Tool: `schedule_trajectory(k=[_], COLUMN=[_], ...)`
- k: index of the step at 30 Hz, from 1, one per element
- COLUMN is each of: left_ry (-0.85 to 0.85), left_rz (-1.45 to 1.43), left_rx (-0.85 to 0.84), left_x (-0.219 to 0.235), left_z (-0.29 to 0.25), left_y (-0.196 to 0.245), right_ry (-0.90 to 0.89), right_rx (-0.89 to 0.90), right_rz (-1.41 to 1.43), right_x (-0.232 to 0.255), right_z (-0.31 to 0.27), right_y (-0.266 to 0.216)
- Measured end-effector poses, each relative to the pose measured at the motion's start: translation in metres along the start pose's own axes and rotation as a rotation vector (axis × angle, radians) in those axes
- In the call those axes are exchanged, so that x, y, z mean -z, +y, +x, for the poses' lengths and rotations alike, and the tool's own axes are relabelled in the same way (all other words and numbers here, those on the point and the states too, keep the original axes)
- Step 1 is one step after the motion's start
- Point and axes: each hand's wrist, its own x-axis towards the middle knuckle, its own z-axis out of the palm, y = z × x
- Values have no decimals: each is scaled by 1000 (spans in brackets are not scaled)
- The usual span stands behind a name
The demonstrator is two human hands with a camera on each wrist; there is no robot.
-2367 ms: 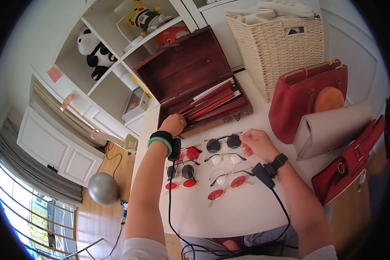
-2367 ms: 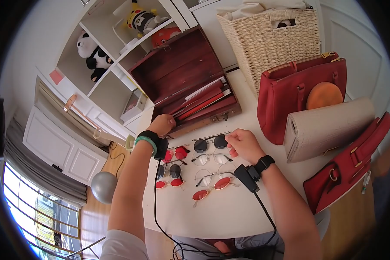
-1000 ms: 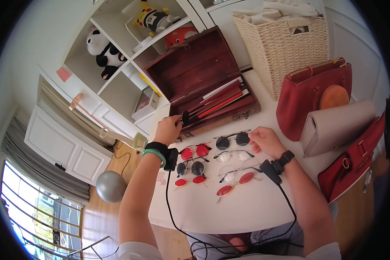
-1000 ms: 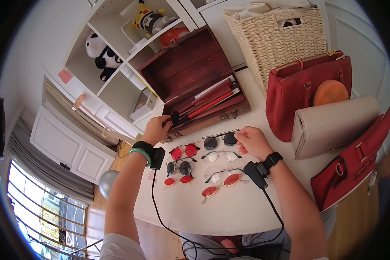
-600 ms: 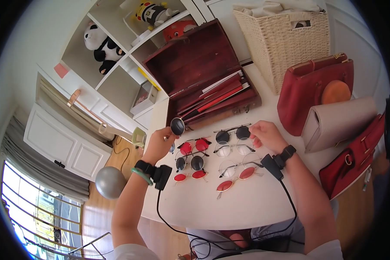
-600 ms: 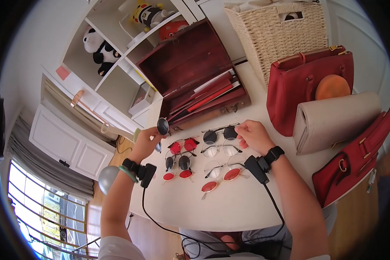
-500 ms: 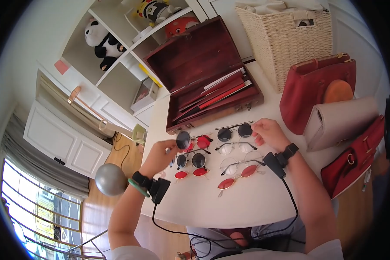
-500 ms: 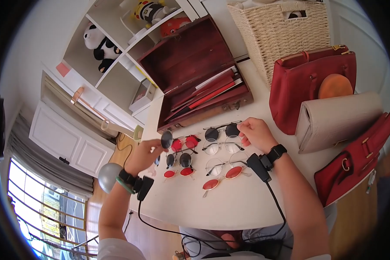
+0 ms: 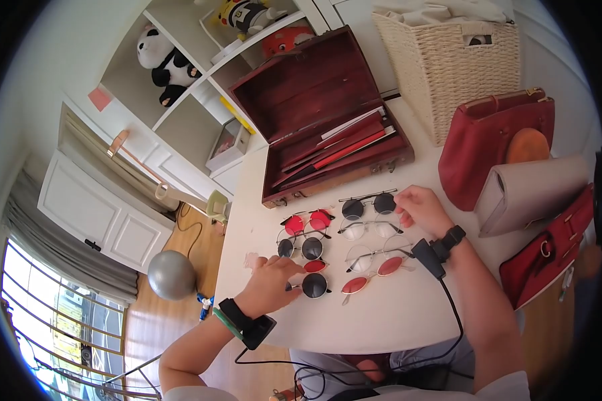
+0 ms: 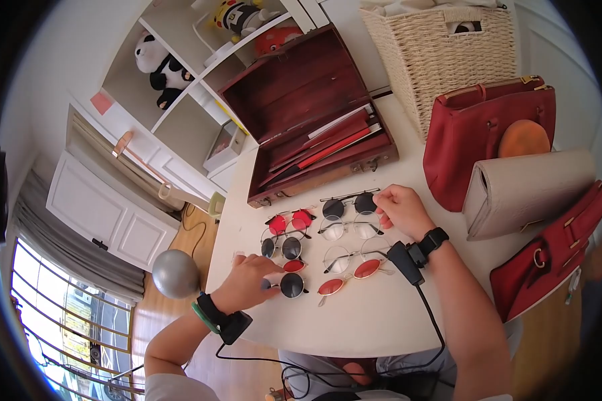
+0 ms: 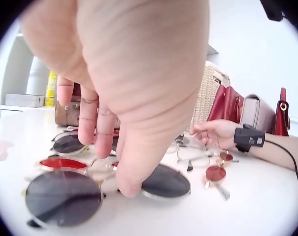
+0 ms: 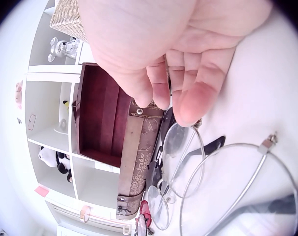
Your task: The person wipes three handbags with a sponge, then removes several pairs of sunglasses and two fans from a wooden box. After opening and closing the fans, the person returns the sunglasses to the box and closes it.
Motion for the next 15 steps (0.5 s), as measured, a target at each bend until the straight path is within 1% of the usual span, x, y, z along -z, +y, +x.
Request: schedule_trajectory(k=[2, 4, 6, 8, 9, 11, 12, 14, 15], left_ry=[28, 141, 341, 361, 367, 276, 279, 136, 133], left_rz=[-1, -72, -121, -180, -184, -189, -193, -85, -85], left_rx=[-3, -51, -130, -45, -56, 113, 103, 258, 250], left_x=[25, 36, 34, 35, 29, 11, 7, 4, 4], left_z=[23, 57, 97, 136, 154, 186, 195, 208, 213], left_y=[2, -9, -21, -26, -35, -54, -56, -59, -59], right_ry=[-7, -21, -21, -11, -8, 8, 2, -5, 4], right_rx=[-2, -6, -1, -10, -23, -3, -2, -7, -7], right_rz=[-18, -39, -33, -24, -11, 26, 33, 44, 45], right_x=[1, -1, 0, 0, 0, 0, 0, 0, 0], right_z=[0, 0, 0, -1, -1, 1, 0, 1, 1], right_y=[-1, 0, -1, -2, -1, 2, 1, 1, 1])
